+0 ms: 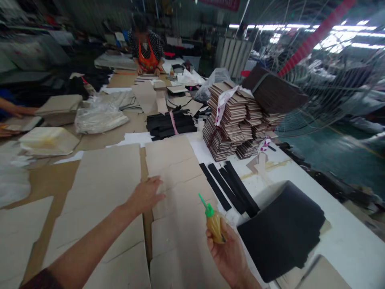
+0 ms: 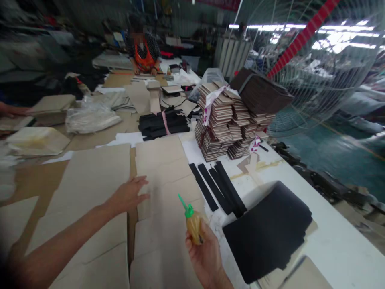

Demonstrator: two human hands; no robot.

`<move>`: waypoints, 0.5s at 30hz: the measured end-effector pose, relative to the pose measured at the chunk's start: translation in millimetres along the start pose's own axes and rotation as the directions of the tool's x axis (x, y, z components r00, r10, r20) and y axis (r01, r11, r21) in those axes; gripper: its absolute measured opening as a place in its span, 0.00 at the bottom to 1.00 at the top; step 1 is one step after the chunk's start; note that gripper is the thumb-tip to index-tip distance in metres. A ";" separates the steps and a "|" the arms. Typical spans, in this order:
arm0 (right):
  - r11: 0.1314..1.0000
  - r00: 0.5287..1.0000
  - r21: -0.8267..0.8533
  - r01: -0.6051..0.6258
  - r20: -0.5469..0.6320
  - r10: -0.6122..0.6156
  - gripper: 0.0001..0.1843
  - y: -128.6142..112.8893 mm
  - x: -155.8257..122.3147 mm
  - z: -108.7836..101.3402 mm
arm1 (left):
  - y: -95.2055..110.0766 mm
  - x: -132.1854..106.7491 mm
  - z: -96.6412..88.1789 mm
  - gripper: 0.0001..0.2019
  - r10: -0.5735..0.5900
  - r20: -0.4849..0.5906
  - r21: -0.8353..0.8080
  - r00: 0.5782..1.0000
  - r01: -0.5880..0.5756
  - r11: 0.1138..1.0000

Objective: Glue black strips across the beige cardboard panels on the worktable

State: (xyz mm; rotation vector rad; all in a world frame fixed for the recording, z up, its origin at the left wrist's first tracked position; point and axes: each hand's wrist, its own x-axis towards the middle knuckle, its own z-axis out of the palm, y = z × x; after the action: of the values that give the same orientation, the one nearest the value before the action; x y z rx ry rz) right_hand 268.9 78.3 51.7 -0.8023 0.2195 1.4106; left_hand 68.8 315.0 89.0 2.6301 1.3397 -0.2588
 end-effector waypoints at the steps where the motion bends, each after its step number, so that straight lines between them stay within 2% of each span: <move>1: 0.999 0.999 0.026 -0.033 0.039 0.032 0.17 0.7 -3.8 4.5 | 20.5 -19.7 0.2 0.27 0.105 0.045 -0.182 0.994 -0.095 0.979; 2: 0.997 0.995 0.042 -0.057 0.083 0.053 0.17 2.8 -7.9 8.9 | 44.0 -40.6 1.6 0.32 0.163 0.071 -0.385 0.984 -0.124 0.914; 3: 0.997 0.989 0.043 -0.071 0.129 0.065 0.18 5.8 -12.4 12.8 | 69.6 -61.6 4.1 0.37 0.204 0.086 -0.572 0.975 -0.120 0.812; 5: 0.996 0.973 0.001 -0.089 0.213 0.086 0.21 13.8 -23.3 17.8 | 121.9 -100.0 11.5 0.44 0.215 0.125 -0.846 0.969 -0.009 0.533; 6: 0.994 0.964 -0.037 -0.098 0.243 0.104 0.23 17.7 -29.5 18.3 | 146.0 -116.0 16.1 0.43 0.209 0.130 -0.922 0.969 0.041 0.384; 7: 0.990 0.956 -0.085 -0.110 0.265 0.129 0.26 21.0 -36.0 17.1 | 167.3 -129.4 21.2 0.41 0.152 0.100 -0.962 0.983 0.056 0.268; 8: 0.983 0.946 -0.137 -0.124 0.282 0.159 0.29 23.3 -42.6 14.3 | 185.1 -140.4 26.6 0.36 0.049 0.043 -0.980 0.998 0.033 0.196; 11: 0.949 0.937 -0.298 -0.100 0.294 0.190 0.31 23.5 -59.9 -2.5 | 216.5 -163.0 44.7 0.29 -0.197 -0.093 -0.992 0.976 -0.075 0.099; 15: 0.854 0.922 -0.519 0.032 0.345 0.175 0.27 12.8 -74.4 -29.7 | 228.8 -186.9 72.2 0.31 -0.237 -0.095 -0.995 0.967 -0.096 0.005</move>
State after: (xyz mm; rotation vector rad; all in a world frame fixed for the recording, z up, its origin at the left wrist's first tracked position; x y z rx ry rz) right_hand 252.3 0.8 68.9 -0.9361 -0.4611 1.6964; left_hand 141.0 19.7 81.0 1.2450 0.9889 0.8173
